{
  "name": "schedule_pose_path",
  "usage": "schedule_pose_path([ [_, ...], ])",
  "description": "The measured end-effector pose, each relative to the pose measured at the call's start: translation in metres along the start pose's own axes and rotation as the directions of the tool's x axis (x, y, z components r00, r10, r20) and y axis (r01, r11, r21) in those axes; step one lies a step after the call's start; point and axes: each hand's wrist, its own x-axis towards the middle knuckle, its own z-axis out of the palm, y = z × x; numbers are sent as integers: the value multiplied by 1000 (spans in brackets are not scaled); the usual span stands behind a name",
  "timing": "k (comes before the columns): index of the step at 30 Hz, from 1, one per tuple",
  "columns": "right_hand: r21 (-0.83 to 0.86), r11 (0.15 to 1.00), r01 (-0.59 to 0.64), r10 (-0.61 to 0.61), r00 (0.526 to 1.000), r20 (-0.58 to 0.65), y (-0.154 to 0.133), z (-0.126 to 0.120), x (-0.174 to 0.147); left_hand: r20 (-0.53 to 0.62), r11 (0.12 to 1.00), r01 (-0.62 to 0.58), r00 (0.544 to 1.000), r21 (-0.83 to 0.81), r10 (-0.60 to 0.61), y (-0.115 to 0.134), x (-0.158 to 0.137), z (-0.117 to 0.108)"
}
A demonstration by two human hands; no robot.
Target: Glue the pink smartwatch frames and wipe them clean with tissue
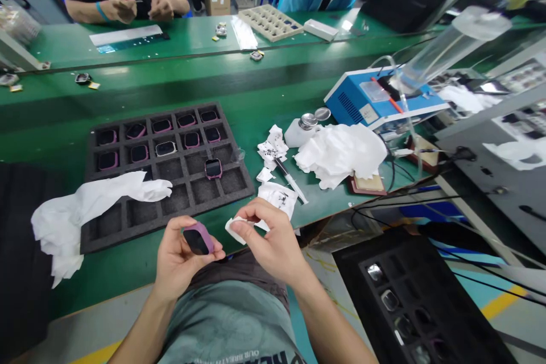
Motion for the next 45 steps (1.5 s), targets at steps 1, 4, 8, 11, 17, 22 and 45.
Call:
schedule_pose_path([
  [1,18,1000,19,-19,1000,14,-5,0,0,-4,1000,22,1000,3,-22,0,1,0],
  [4,57,998,32,-35,998,56,-21,7,2,-19,994,34,999,100,-33,-1,3,-2],
  [8,87,996,-31,25,998,63,-26,21,10,-37,970,11,999,244,-2,-6,5,-4],
  [11,101,988,-112,103,991,91,-14,24,8,-31,973,80,997,215,-75,-8,7,-6],
  [17,51,983,-177,168,976,139,7,16,-8,47,994,71,997,-87,-67,-5,10,-17],
  [22,90,995,-29,18,992,122,-11,11,-4,96,983,131,988,-126,-120,-3,12,-20],
  [45,-412,889,-199,125,972,-200,55,-7,125,-205,993,99,975,61,-85,3,14,-13],
])
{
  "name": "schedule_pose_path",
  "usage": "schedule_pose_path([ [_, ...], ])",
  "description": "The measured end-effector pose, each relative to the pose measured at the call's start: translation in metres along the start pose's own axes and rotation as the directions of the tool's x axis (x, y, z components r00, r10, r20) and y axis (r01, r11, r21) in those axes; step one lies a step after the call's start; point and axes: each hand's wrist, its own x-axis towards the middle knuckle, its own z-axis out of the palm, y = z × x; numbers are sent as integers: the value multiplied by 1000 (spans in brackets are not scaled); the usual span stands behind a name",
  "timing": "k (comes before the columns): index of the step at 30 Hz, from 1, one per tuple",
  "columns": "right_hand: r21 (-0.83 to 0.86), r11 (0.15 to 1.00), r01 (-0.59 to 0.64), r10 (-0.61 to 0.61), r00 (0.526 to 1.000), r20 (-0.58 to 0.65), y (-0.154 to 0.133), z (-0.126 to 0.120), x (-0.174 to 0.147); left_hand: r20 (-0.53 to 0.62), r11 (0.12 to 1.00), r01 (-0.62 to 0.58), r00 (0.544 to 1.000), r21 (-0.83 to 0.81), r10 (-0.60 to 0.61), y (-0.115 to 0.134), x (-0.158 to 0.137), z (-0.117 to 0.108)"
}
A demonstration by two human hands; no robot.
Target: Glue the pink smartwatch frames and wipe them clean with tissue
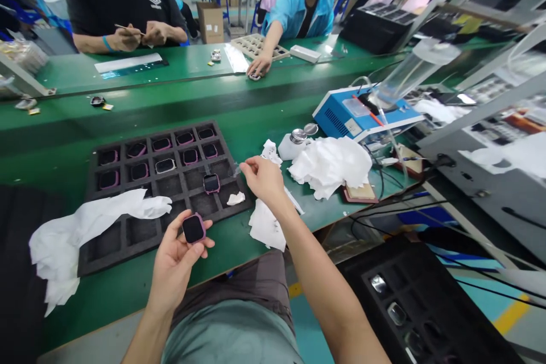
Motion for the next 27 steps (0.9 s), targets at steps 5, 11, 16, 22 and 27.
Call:
schedule_pose_path([
  [5,13,999,-42,41,998,50,6,18,19,14,994,-78,997,-77,79,10,-9,1],
  [11,143,988,-64,59,997,41,-4,0,1,87,992,-70,993,-104,79,13,-14,-2],
  [16,478,874,-85,-33,972,233,-32,-32,-58,133,996,-63,989,-63,71,14,-20,5],
  [22,505,845,-175,-100,877,471,-52,-28,-102,161,998,-64,985,17,60,17,-24,14],
  [27,493,848,-196,-112,842,528,-52,-23,-105,170,995,-64,984,71,52,19,-27,15],
])
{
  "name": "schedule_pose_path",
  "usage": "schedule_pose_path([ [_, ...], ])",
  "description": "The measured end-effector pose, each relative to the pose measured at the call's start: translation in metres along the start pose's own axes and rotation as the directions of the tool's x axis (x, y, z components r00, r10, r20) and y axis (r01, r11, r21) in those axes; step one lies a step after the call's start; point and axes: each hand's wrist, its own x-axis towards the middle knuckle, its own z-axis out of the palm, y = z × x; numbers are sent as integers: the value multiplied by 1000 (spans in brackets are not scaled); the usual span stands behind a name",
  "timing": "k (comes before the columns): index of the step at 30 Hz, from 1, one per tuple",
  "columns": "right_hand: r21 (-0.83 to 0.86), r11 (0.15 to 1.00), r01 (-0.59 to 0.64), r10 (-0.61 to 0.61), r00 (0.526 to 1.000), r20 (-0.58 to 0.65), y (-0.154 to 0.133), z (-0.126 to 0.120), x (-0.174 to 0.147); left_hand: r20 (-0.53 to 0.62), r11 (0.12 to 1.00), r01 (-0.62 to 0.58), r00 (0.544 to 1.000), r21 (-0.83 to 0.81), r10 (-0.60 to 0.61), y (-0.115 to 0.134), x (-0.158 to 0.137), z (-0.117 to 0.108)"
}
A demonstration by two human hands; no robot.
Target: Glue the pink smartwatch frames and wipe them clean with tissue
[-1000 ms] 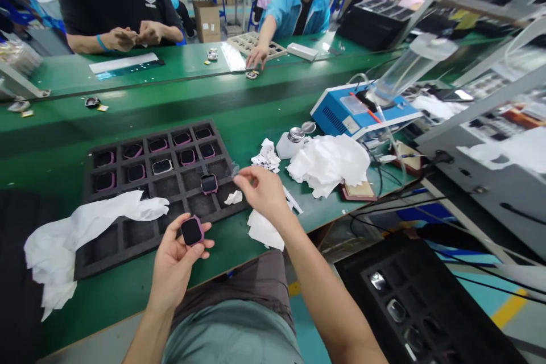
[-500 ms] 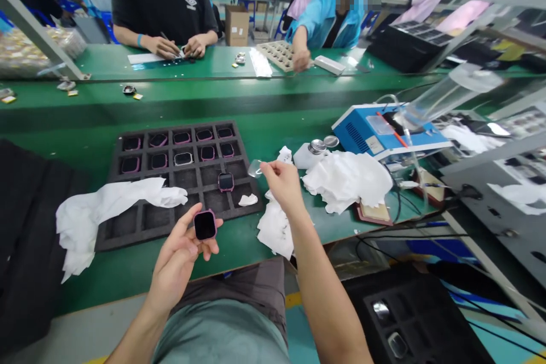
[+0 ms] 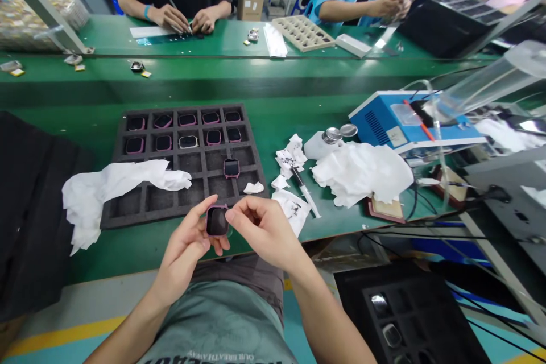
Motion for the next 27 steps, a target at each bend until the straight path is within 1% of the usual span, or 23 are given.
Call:
schedule_pose_path([
  [5,-4,1000,0,0,1000,12,-3,3,-1,4,999,-4,1000,32,4,2,-1,1],
  [13,-15,1000,2,-2,1000,-2,-6,8,-2,-35,999,1,999,46,0,2,-2,4],
  [27,-11,1000,28,-28,1000,-5,-3,7,-1,-50,996,-13,999,88,18,1,-1,5],
])
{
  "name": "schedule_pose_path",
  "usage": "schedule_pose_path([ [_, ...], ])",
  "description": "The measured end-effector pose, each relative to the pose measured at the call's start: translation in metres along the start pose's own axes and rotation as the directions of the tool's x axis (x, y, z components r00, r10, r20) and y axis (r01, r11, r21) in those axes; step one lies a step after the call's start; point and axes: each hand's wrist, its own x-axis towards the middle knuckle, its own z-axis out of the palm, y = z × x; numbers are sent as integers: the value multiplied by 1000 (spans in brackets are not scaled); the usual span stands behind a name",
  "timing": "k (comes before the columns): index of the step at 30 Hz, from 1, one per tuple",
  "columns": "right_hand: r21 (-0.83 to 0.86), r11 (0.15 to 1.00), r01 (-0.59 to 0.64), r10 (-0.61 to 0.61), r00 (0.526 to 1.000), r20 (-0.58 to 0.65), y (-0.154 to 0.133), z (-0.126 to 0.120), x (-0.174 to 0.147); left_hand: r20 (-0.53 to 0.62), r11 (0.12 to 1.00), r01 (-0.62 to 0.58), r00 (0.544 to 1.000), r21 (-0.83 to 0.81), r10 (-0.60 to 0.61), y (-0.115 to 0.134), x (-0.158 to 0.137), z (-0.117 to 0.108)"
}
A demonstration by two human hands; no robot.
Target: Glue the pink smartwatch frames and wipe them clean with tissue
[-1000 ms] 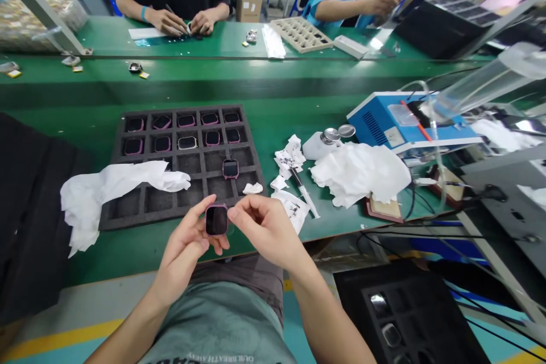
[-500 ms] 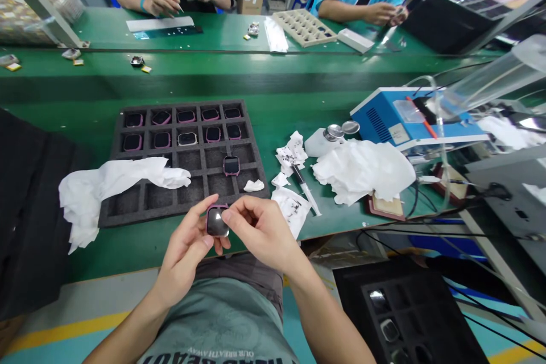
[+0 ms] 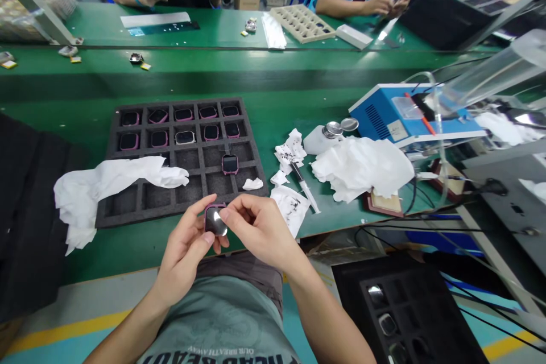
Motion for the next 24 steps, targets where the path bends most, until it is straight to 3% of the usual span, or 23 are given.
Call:
schedule_pose_path([
  [8,-52,999,3,-3,1000,-7,-1,0,-2,-39,998,19,999,52,-17,0,0,2],
  [11,-152,988,5,-16,997,-75,-1,0,-4,-60,997,28,998,71,-24,-3,-1,2],
  [14,-268,961,72,-115,982,-148,2,0,-6,-74,987,6,997,160,6,-5,-3,2],
  [16,-270,953,140,-175,978,-110,5,-1,-6,-60,968,-7,998,251,23,-4,-5,2],
  [18,-156,977,147,-155,987,-42,9,-2,-4,-24,946,-13,999,323,22,-1,-7,1],
  [20,52,996,70,-72,997,36,14,-4,-2,16,936,-20,1000,351,16,2,-8,0],
  [24,386,918,-92,24,984,178,25,-10,1,78,957,-34,997,287,11,6,-7,-1],
])
